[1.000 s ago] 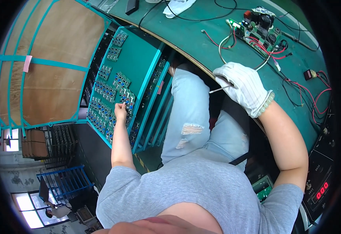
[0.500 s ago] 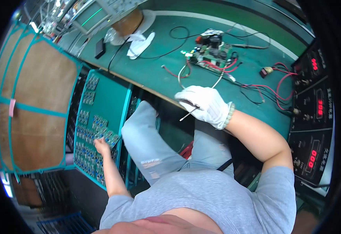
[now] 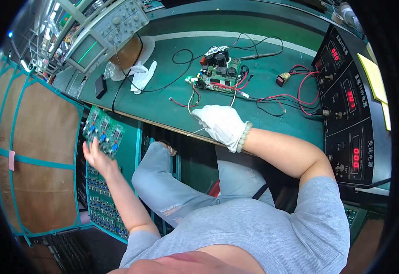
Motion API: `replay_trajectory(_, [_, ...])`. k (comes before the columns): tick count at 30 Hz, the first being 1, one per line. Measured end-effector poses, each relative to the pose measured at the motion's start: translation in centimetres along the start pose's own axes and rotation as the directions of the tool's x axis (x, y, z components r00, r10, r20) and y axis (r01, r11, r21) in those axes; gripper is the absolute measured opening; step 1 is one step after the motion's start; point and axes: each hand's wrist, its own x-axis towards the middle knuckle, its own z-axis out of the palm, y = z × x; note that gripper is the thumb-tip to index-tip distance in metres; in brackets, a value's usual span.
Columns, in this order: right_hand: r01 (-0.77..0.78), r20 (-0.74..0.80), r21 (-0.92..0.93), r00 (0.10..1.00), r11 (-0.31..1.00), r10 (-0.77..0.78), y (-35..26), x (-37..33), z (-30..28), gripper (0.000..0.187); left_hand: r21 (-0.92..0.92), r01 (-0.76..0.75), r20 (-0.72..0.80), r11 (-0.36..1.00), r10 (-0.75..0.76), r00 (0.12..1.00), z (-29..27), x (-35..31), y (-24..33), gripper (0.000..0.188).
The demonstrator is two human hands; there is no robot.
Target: Testing and inspecting a circuit board using probes and electronic test equipment at a workstation.
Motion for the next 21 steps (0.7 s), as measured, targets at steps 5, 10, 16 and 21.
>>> replay_trajectory(5, [0.038,0.018,0.039,0.999,0.999,-0.038,0.4,-0.5,-1.0,0.024,-0.263,0.244,0.195,0.933,-0.197,0.961,10.9,-1.6,-0.4,0.074])
replay_trajectory(10, [0.003,-0.185,0.157,0.982,0.988,0.027,-0.9,-0.1,-1.1,0.019,-0.33,0.299,0.348,0.895,-0.179,0.92,15.0,-2.9,-2.4,0.067])
replay_trajectory(16, [-0.07,-0.236,0.204,0.965,0.976,0.119,-1.2,5.0,2.4,0.042,-0.441,0.371,0.347,0.817,-0.226,0.91,13.3,-2.9,-3.6,0.054])
replay_trajectory(21, [-0.214,-0.195,-0.318,0.968,0.924,0.157,-1.3,8.4,4.7,0.035,-0.471,0.277,0.344,0.838,-0.115,0.932,11.8,-3.0,-3.9,0.031])
